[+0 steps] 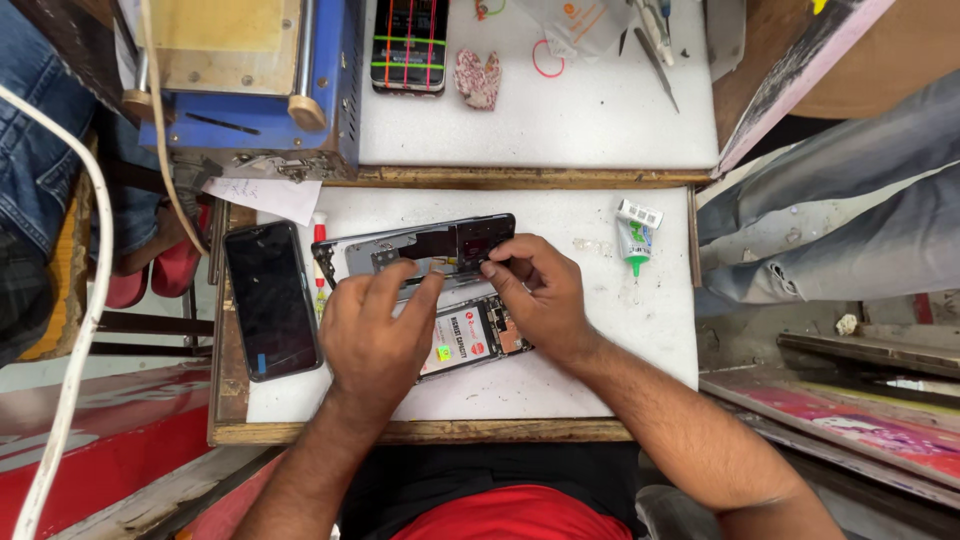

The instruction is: The person repairs smartphones by applying adhesive to the back cover, aligning and pressing it onto the phone body, and securing it with rubber bands. They handle multiple phones, including one with a cracked screen, and use tools like a screwdriver and tweezers to adjust internal components.

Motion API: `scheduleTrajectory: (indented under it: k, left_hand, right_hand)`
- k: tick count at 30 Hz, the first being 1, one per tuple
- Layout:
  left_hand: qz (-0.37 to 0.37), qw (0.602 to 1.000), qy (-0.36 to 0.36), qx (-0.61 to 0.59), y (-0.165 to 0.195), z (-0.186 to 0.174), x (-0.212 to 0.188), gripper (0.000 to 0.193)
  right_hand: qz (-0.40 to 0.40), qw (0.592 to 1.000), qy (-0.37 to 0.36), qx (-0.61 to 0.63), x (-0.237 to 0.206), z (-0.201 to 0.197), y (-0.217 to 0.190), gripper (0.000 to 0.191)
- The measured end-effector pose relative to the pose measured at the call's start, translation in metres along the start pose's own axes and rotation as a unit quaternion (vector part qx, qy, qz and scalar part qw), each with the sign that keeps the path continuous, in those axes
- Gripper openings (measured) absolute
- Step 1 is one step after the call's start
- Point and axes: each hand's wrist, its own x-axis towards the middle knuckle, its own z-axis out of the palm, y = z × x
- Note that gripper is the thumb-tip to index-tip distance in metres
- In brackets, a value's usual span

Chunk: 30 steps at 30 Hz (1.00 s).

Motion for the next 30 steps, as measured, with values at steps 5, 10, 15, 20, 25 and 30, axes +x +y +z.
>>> scheduleTrajectory:
  k: [5,10,15,20,25,30]
  left_hand:
    - [0.026,0.999,-0.025,-0.003,-0.005,0.012,0.002,0.027]
    - [0.014,0.999,-0.042,-0.014,-0.008,0.030,-0.006,0.017]
    - [-0.005,0.997,-0.077,-0.012,-0.011,0.033,-0.007,0.016]
    - [-0.038,0.989,-0.121,-0.073,-0.003,0.019,0.013,0.012]
    - [-0.061,0.990,-0.105,-0.068,-0.010,0.013,0.077,0.009]
    - [-0.100,0.991,-0.042,-0.078,-0.042,0.069,0.202,0.037]
  right_hand:
    - [0.115,0.993,-0.018,0.035,0.014,-0.002,-0.004,0.018]
    - [0.190,0.971,-0.031,-0.144,0.027,-0.009,-0.023,0.019]
    - [0.101,0.967,0.007,-0.233,0.033,-0.011,-0.037,0.018]
    - [0.067,0.969,0.037,-0.236,0.035,-0.018,-0.032,0.015]
    - [0.065,0.963,0.089,-0.245,0.037,-0.031,-0.019,0.013]
    - [0.060,0.961,0.111,-0.245,0.039,-0.038,-0.012,0.010]
